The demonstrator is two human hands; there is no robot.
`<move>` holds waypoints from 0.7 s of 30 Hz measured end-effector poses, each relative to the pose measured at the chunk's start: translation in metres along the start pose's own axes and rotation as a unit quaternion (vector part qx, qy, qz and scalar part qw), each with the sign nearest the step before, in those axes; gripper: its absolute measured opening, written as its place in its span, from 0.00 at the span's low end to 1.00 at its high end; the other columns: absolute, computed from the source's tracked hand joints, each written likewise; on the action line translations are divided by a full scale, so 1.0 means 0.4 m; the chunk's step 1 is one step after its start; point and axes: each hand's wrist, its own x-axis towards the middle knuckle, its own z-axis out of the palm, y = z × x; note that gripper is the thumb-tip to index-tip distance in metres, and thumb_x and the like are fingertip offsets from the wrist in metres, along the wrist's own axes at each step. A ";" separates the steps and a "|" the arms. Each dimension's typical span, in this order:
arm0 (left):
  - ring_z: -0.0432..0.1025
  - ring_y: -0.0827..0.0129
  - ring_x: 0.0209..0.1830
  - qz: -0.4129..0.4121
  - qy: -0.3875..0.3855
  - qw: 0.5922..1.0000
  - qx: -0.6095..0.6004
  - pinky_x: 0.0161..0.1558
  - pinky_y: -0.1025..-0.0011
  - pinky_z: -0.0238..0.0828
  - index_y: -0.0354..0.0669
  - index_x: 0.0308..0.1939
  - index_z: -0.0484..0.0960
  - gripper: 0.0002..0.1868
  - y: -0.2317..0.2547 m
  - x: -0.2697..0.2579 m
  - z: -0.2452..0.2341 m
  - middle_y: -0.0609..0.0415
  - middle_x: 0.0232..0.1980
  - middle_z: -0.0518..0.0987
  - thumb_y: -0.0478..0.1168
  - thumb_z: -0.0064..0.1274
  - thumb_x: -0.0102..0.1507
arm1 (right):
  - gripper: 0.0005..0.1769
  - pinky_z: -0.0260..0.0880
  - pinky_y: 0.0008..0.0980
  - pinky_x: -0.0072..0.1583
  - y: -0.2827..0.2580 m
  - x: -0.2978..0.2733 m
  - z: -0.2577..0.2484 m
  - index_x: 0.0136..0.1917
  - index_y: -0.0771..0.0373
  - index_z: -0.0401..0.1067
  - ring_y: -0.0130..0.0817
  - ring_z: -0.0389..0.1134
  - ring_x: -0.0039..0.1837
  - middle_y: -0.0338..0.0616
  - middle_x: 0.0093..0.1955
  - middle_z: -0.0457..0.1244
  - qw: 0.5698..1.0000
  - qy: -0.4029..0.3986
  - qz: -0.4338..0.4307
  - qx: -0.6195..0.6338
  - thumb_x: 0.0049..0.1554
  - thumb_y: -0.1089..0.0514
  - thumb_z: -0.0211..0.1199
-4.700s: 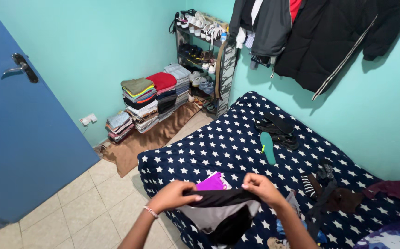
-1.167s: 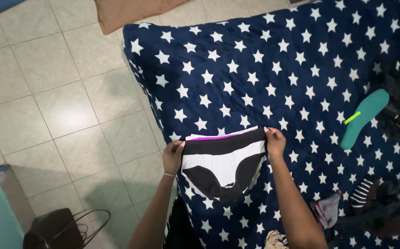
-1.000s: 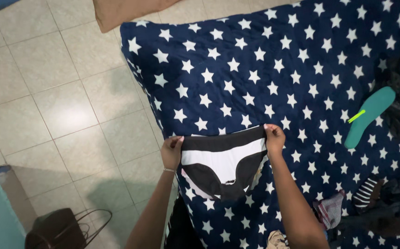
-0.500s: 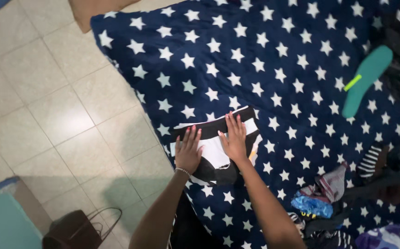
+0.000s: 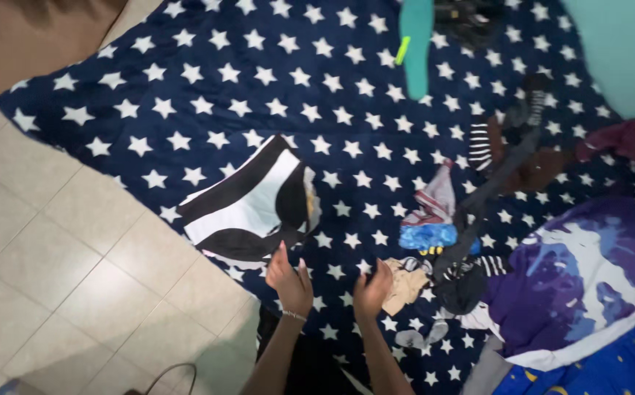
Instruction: The person sorts various garments by hand on a bed, unfolding and smoothing each item before placing them in a pile.
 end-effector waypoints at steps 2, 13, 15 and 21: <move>0.61 0.46 0.68 0.015 -0.011 1.000 -0.022 0.68 0.50 0.47 0.31 0.75 0.60 0.32 0.055 -0.063 0.006 0.37 0.67 0.68 0.46 0.42 0.71 | 0.37 0.61 0.49 0.67 0.102 -0.027 -0.047 0.67 0.72 0.65 0.60 0.62 0.67 0.63 0.64 0.62 0.995 0.037 0.064 -0.070 0.45 0.61 0.66; 0.78 0.71 0.40 -0.262 -0.192 0.887 -0.329 0.47 0.74 0.71 0.34 0.55 0.80 0.23 0.104 -0.239 0.029 0.57 0.41 0.86 0.50 0.42 0.70 | 0.16 0.68 0.39 0.55 0.103 0.008 -0.155 0.56 0.67 0.68 0.44 0.67 0.52 0.51 0.48 0.65 0.463 -0.142 0.589 0.646 0.59 0.55 0.55; 0.77 0.73 0.39 -0.412 -0.231 0.762 -0.443 0.43 0.75 0.69 0.37 0.55 0.79 0.22 0.125 -0.221 0.014 0.56 0.42 0.87 0.51 0.42 0.71 | 0.14 0.69 0.38 0.53 0.041 -0.027 -0.207 0.54 0.67 0.69 0.41 0.67 0.49 0.49 0.45 0.65 0.370 -0.168 0.578 0.708 0.62 0.54 0.52; 0.78 0.72 0.46 -0.207 -0.102 0.724 -0.650 0.49 0.72 0.75 0.33 0.56 0.75 0.15 0.259 -0.142 -0.127 0.52 0.49 0.83 0.39 0.47 0.68 | 0.21 0.71 0.43 0.49 -0.115 -0.042 -0.364 0.58 0.72 0.70 0.44 0.69 0.44 0.52 0.41 0.66 0.411 -0.403 0.246 0.780 0.69 0.49 0.55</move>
